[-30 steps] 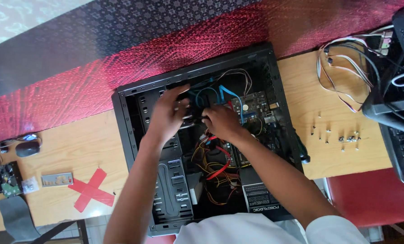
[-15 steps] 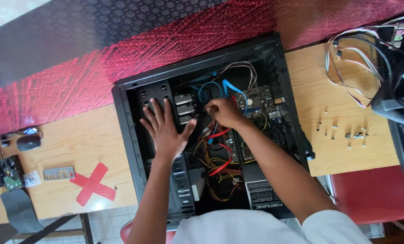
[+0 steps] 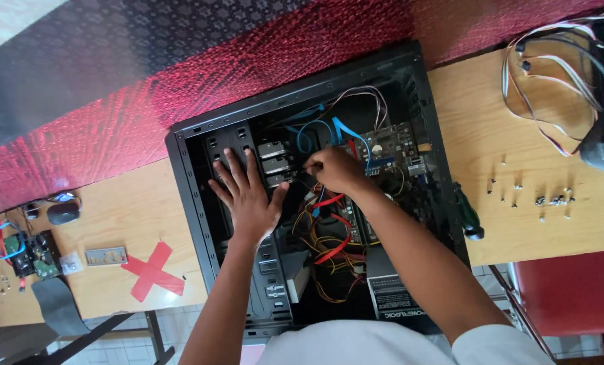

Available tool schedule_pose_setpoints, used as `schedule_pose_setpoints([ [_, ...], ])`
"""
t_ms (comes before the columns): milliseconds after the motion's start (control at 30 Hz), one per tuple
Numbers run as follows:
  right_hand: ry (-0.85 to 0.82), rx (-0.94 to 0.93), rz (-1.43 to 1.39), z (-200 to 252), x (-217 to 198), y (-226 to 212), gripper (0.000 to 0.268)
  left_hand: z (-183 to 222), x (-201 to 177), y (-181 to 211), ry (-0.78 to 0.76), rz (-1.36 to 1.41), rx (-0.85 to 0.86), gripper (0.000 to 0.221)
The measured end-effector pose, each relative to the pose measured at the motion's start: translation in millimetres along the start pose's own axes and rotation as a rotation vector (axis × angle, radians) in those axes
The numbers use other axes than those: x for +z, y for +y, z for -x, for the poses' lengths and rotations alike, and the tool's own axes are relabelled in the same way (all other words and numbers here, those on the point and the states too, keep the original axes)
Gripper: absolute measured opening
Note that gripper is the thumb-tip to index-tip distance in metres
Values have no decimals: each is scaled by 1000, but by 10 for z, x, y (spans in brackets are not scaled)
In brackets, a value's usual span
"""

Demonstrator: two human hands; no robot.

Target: Fastening components inside a computer case with a screwdriver and organizing internal wiring.

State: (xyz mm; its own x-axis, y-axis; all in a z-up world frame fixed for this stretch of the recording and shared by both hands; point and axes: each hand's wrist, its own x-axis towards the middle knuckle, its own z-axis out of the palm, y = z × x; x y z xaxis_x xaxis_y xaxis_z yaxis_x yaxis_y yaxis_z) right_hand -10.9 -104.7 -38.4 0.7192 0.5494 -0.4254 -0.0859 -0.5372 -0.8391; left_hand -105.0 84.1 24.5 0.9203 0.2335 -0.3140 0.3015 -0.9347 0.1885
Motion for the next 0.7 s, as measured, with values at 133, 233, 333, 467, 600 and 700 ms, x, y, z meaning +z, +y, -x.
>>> schedule_pose_setpoints([
  [133,4,21,1,-95,112,108,22,-10,6,-3,2,3,-2,103],
  [233,13,40,-5,-107,154,139,19,11,17,3,26,18,9,102],
  [333,43,10,-4,-130,165,161,18,-10,31,-9,32,-4,16,102],
  [467,84,-29,-71,-146,221,241,17,-5,70,-19,48,-23,24,102],
  [600,98,-3,-88,-231,279,327,16,-11,113,-53,61,-11,47,101],
  [700,71,33,-13,-312,318,404,20,-30,137,-75,64,-51,53,101],
])
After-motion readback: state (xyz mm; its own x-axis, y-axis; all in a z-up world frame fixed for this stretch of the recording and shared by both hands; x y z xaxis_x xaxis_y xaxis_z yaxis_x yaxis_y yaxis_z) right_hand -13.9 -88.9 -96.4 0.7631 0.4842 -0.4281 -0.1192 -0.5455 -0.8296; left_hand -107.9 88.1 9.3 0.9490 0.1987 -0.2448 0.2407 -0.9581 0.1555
